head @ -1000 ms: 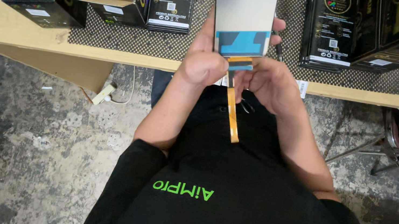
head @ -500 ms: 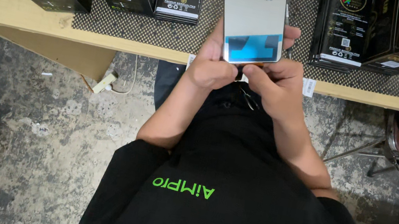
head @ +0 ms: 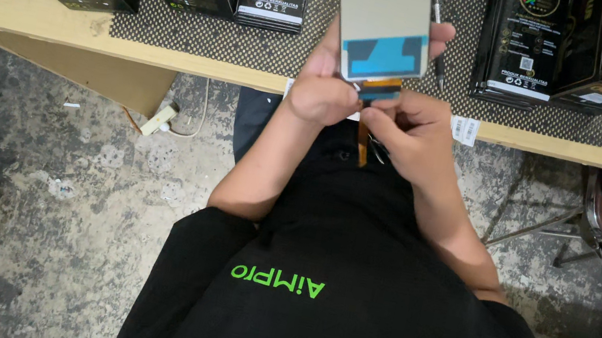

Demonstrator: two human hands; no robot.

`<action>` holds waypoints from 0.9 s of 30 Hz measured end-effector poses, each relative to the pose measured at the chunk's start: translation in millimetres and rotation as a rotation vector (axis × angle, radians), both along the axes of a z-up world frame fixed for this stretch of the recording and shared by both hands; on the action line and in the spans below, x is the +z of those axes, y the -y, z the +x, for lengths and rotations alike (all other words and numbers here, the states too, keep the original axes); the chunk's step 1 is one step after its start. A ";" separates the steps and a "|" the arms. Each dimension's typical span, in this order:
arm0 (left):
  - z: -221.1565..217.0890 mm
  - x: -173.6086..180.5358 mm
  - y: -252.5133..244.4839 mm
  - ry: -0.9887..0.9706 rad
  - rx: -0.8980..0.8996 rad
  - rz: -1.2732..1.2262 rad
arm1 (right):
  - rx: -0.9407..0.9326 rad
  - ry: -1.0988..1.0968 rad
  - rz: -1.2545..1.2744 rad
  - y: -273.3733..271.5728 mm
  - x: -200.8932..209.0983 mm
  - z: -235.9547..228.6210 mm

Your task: The person picks up a small electronic component, places it into a black anti-static bag, and seals the bag. They then use a pen to write on a white label attached to the bag before placing the packaged item on a table among other similar packages.

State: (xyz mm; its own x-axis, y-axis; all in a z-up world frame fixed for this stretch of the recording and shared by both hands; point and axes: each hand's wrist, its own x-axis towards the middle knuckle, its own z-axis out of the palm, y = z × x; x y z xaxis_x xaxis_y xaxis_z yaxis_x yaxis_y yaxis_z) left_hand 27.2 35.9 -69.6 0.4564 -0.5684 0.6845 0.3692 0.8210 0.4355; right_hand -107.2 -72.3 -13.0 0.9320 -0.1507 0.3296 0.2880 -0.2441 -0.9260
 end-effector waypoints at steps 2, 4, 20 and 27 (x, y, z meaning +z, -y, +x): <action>7.8 -11.2 2.7 -0.047 0.021 -0.015 | 0.026 -0.009 0.026 -3.6 -1.7 -0.8; 9.2 2.6 -0.6 -0.094 0.049 -0.030 | 0.058 -0.017 0.054 -6.3 -4.1 -1.0; 17.2 37.0 -9.5 0.024 0.027 -0.097 | 0.079 -0.037 0.100 -12.7 -8.9 -21.1; 10.4 38.9 -6.0 0.074 0.132 0.027 | -0.060 0.191 0.054 -8.4 -13.1 -21.8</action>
